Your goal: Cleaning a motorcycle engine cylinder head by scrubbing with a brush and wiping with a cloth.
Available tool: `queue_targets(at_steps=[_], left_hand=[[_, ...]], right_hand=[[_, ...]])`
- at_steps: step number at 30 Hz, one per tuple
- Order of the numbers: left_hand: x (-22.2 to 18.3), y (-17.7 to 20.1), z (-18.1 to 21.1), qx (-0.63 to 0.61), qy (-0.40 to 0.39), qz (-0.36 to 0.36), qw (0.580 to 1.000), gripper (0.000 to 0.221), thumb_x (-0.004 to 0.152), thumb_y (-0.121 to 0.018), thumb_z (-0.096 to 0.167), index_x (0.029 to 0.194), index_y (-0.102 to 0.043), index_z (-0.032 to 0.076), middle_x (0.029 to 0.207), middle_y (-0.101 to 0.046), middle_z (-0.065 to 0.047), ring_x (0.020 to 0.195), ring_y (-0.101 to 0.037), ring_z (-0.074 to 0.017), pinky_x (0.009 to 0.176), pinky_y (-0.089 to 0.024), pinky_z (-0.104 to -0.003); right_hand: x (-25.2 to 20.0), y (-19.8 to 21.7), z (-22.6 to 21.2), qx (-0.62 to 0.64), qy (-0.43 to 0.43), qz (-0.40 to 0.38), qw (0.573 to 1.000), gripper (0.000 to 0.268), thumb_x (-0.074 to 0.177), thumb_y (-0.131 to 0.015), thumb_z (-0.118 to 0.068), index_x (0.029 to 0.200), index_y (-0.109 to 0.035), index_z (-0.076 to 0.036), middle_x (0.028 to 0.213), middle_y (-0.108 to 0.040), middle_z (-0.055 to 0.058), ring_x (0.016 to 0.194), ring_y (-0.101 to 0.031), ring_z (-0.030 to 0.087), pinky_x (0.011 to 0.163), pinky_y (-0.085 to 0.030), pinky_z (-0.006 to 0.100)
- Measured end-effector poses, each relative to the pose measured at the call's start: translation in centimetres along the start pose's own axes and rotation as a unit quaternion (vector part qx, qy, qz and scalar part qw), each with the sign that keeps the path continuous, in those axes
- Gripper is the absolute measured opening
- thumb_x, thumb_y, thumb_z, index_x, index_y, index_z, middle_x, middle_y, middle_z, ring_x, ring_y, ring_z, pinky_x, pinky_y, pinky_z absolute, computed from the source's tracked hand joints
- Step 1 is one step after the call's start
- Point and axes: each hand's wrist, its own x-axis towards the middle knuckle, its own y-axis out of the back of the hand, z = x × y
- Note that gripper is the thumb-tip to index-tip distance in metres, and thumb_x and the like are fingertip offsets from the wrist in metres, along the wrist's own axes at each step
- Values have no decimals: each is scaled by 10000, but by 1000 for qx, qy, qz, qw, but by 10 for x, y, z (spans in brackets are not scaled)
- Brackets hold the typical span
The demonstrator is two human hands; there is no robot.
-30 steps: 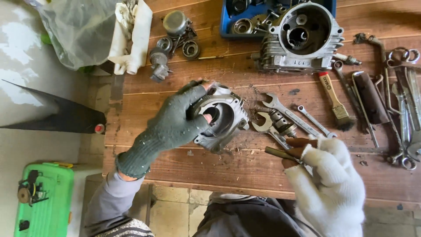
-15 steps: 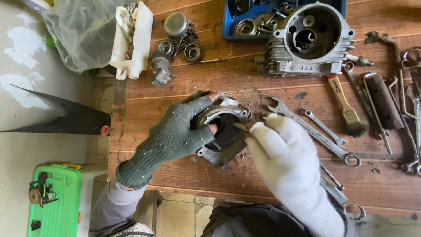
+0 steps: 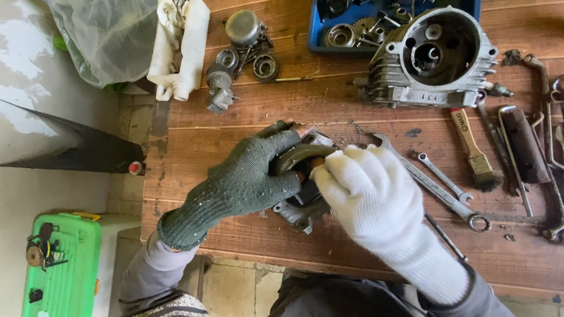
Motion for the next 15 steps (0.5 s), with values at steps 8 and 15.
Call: queue_targets(at_steps=[8,15], left_hand=[[5,14,23,-48,18,-15,999,594,860,-629,284,1416,-567,87,1295,-675,-137,1147,-675,-297,987,-516,-406],[3,12,14,-34,5,-20,999,683,843,-644,300,1468,-526,50,1408,-615,-197,1305,-596,-357,1083,-462,-452]], right_hand=[[15,9,4,-95,83,23,992,247,992,-786,-179,867,-573,-198,706,-509,-55,564,-418,154,418,-297,281],[27,15,10,-87,173,7,981,304,1057,-694,-199,793,-545,-176,705,-462,-13,578,-434,197,531,-380,326]])
